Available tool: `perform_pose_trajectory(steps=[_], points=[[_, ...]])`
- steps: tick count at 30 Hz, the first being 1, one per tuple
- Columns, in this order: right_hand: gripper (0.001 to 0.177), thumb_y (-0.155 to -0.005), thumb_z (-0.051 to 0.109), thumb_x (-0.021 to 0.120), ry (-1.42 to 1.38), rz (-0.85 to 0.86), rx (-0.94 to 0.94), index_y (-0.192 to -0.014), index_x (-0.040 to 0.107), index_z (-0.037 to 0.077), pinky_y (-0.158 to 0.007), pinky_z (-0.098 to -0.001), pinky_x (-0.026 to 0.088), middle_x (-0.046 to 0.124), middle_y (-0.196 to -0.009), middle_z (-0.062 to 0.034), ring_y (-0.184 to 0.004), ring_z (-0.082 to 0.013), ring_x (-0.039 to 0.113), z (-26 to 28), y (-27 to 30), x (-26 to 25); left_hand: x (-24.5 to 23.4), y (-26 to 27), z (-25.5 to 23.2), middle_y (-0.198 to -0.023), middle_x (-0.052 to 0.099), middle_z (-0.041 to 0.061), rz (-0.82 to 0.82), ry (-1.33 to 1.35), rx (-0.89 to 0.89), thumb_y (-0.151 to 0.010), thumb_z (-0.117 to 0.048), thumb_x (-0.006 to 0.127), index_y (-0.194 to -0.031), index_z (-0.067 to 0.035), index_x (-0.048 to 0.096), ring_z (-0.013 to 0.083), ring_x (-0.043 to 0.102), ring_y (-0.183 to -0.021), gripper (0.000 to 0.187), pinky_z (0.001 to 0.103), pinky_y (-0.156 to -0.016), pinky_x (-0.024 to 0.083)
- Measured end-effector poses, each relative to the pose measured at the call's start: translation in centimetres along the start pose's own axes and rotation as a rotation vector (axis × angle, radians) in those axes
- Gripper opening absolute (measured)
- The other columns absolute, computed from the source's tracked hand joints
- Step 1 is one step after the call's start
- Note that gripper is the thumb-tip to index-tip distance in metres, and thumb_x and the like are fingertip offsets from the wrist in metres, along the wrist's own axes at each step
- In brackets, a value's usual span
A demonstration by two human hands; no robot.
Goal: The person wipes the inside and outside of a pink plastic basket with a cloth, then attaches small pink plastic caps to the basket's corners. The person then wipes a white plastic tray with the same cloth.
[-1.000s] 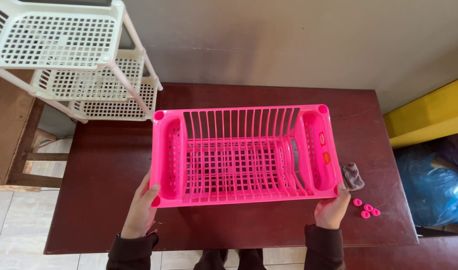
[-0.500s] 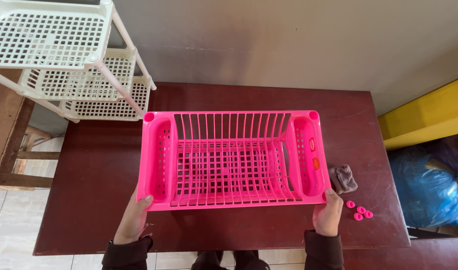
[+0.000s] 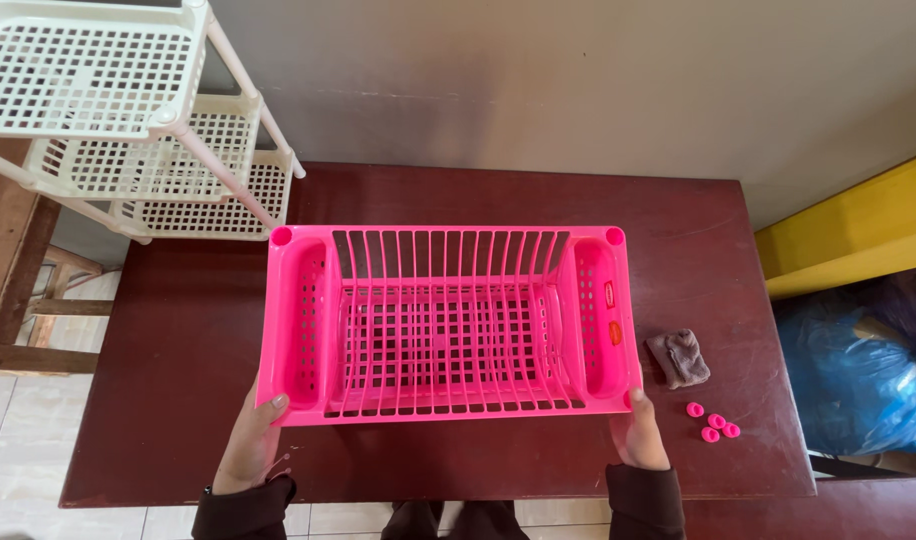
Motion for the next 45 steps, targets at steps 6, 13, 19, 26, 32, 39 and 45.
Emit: perform_pose_trajectory(steps=[6, 13, 19, 26, 32, 39, 45], points=[[0.066, -0.091, 0.028, 0.058, -0.039, 0.039, -0.071, -0.149, 0.04, 0.004, -0.118, -0.0431, 0.031, 0.048, -0.149, -0.0113, -0.142, -0.0249, 0.043, 0.2, 0.3, 1.4, 0.8, 0.3, -0.9, -0.155, 0.048, 0.016, -0.006, 0.029, 0.027, -0.087, -0.022, 0.054, -0.157, 0.003, 0.034, 0.0259, 0.043, -0.145, 0.077, 0.042, -0.119, 0.029], [0.088, -0.09, 0.052, 0.056, 0.166, 0.156, 0.021, -0.159, 0.026, 0.006, -0.121, -0.0407, 0.024, 0.036, -0.162, -0.0067, -0.151, -0.0199, 0.032, 1.8, -0.1, 0.9, 3.5, 1.7, -2.9, -0.161, 0.041, 0.014, -0.311, -0.077, 0.389, -0.099, -0.042, 0.056, -0.164, -0.002, 0.027, 0.0248, 0.039, -0.149, 0.082, 0.041, -0.122, 0.029], [0.086, -0.1, 0.058, 0.046, 0.144, 0.21, -0.048, -0.162, 0.025, 0.002, -0.116, -0.042, 0.034, 0.044, -0.157, -0.0161, -0.142, -0.0256, 0.044, 5.1, -3.5, 2.0, 8.3, 5.1, -5.6, -0.164, 0.038, 0.02, -0.748, -0.978, 0.825, -0.103, -0.031, 0.068, -0.158, -0.004, 0.039, 0.0358, 0.033, -0.156, 0.067, 0.052, -0.129, 0.025], [0.056, -0.108, 0.032, 0.04, 0.186, 0.038, -0.053, -0.152, 0.041, -0.002, -0.112, -0.0371, 0.042, 0.054, -0.15, -0.0162, -0.134, -0.0221, 0.053, 7.5, -9.1, 5.7, 21.7, 5.6, -3.1, -0.15, 0.048, 0.021, -0.294, -1.397, 0.973, -0.087, -0.047, 0.073, -0.132, -0.015, 0.066, 0.0402, 0.039, -0.143, 0.056, 0.062, -0.12, 0.018], [0.048, -0.106, 0.027, 0.041, 0.256, 0.062, -0.111, -0.143, 0.054, 0.0, -0.111, -0.0338, 0.042, 0.058, -0.145, -0.011, -0.133, -0.0201, 0.054, 8.8, -13.8, 6.9, 26.9, 4.9, -1.2, -0.143, 0.057, 0.012, -0.132, -1.328, 0.904, -0.083, -0.045, 0.079, -0.114, -0.014, 0.071, 0.032, 0.047, -0.136, 0.044, 0.057, -0.113, 0.026], [0.048, -0.095, -0.007, 0.051, 0.381, 0.161, -0.052, -0.141, 0.058, 0.001, -0.102, -0.0288, 0.05, 0.066, -0.134, -0.0094, -0.122, -0.0164, 0.063, 7.4, -17.4, 6.3, 27.1, 4.5, -0.2, -0.123, 0.07, 0.002, -0.187, -1.366, 0.925, -0.079, -0.043, 0.081, -0.099, -0.016, 0.072, 0.0219, 0.059, -0.121, 0.035, 0.048, -0.106, 0.028], [0.041, -0.097, -0.006, 0.057, 0.518, 0.24, -0.1, -0.137, 0.061, 0.001, -0.103, -0.0273, 0.05, 0.069, -0.131, -0.0068, -0.123, -0.0151, 0.063, 7.0, -19.0, 6.1, 27.2, 4.5, -0.5, -0.104, 0.072, -0.003, -0.172, -1.37, 0.915, -0.08, -0.044, 0.081, -0.1, -0.015, 0.073, 0.015, 0.065, -0.106, 0.036, 0.044, -0.103, 0.029]])
Point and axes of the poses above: each hand's wrist, its own y-axis away from the middle knuckle, its own x-axis out of the palm, z = x × y, the point moved 4 cm from there along -y, towards the middle knuckle
